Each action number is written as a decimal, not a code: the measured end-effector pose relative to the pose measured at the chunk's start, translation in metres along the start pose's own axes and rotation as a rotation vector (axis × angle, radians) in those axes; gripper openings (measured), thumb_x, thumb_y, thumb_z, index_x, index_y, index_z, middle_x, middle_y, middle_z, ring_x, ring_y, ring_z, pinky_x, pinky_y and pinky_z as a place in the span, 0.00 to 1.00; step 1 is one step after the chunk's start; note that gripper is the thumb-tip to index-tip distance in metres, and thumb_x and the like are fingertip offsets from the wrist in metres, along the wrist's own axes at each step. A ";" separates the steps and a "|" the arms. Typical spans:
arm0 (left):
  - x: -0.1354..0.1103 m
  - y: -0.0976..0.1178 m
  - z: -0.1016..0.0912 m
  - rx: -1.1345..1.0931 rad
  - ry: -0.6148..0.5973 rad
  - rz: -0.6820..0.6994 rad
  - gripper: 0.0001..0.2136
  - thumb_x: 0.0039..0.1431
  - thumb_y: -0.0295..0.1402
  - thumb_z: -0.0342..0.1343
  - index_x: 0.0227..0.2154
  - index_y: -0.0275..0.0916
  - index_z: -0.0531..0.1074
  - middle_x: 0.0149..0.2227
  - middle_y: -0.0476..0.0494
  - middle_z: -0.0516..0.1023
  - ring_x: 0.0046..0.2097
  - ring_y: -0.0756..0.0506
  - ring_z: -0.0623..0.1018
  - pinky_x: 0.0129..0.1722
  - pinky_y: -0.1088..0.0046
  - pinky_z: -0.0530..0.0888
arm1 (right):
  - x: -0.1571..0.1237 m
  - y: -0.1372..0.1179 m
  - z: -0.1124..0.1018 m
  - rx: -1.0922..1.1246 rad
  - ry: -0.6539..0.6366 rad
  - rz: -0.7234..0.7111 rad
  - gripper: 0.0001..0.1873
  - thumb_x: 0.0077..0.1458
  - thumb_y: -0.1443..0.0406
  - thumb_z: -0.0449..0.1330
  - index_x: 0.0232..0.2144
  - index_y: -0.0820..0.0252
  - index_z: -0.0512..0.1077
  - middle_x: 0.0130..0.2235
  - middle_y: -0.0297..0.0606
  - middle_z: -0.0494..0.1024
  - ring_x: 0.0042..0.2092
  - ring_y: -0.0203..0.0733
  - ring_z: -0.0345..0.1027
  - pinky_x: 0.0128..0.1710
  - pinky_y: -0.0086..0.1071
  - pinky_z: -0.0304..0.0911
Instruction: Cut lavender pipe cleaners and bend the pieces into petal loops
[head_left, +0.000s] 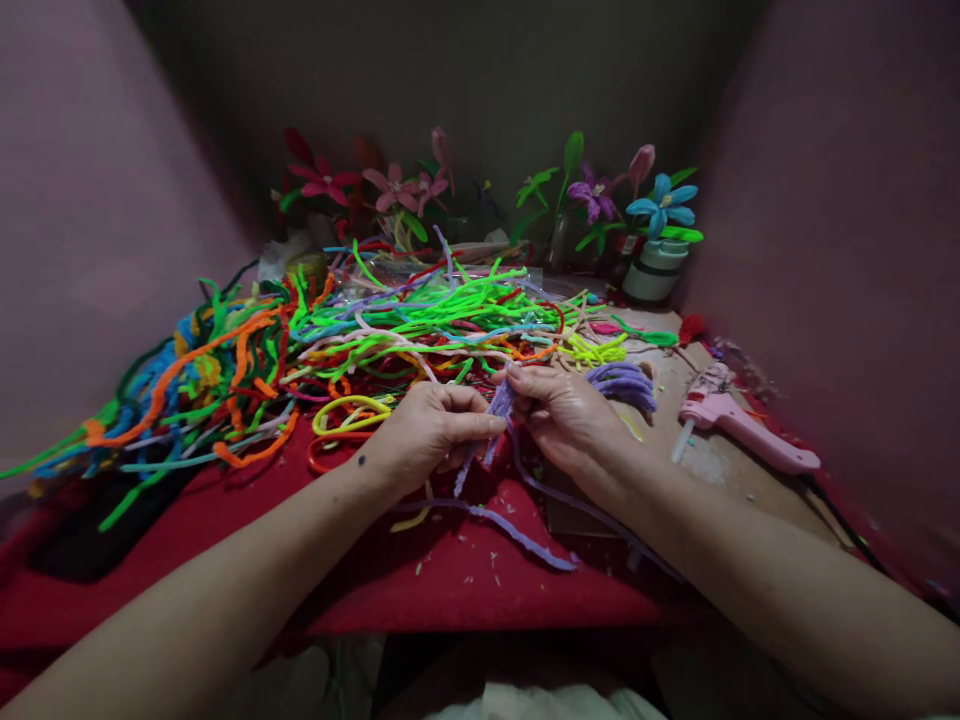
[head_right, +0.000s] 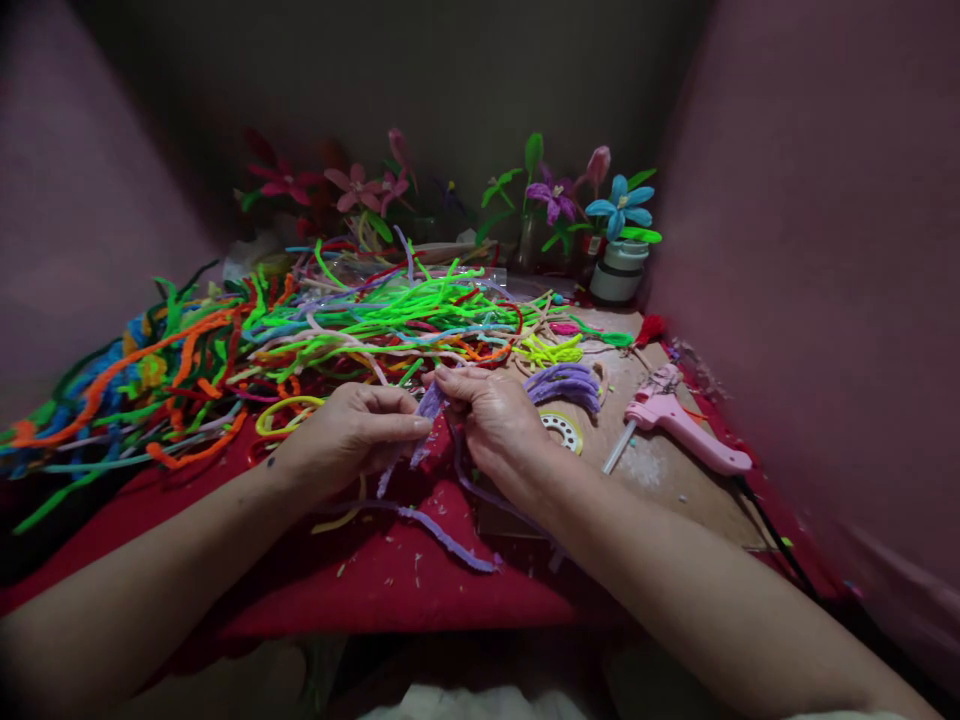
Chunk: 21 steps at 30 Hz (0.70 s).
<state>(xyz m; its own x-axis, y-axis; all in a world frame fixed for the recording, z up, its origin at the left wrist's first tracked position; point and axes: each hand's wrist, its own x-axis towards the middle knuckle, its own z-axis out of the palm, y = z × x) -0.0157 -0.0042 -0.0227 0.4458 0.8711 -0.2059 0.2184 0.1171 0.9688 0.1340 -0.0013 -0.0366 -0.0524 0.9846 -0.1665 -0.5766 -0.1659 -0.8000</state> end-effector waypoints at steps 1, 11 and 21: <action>0.000 0.000 0.000 -0.005 -0.008 -0.003 0.12 0.47 0.34 0.60 0.16 0.35 0.65 0.12 0.55 0.61 0.14 0.57 0.58 0.14 0.79 0.51 | 0.000 0.000 0.000 0.007 -0.008 0.016 0.03 0.31 0.70 0.65 0.16 0.64 0.74 0.17 0.30 0.68 0.21 0.28 0.52 0.22 0.27 0.47; -0.002 0.003 -0.007 -0.017 0.006 0.021 0.11 0.48 0.34 0.59 0.18 0.34 0.66 0.14 0.55 0.63 0.14 0.58 0.58 0.13 0.82 0.54 | -0.012 0.008 0.006 -0.103 -0.159 -0.023 0.09 0.34 0.65 0.68 0.18 0.64 0.72 0.19 0.30 0.68 0.22 0.29 0.56 0.24 0.28 0.49; 0.001 0.003 -0.020 0.270 0.085 0.377 0.14 0.51 0.31 0.55 0.42 0.38 0.69 0.31 0.47 0.74 0.28 0.52 0.72 0.28 0.78 0.69 | 0.001 -0.001 -0.002 0.069 0.010 0.084 0.06 0.36 0.69 0.66 0.18 0.62 0.71 0.18 0.28 0.68 0.21 0.30 0.56 0.22 0.27 0.51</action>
<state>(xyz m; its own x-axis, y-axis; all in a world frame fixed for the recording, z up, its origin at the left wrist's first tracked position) -0.0322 0.0066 -0.0176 0.4672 0.8665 0.1760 0.2778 -0.3328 0.9011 0.1367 -0.0002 -0.0371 -0.0953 0.9669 -0.2369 -0.6255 -0.2433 -0.7413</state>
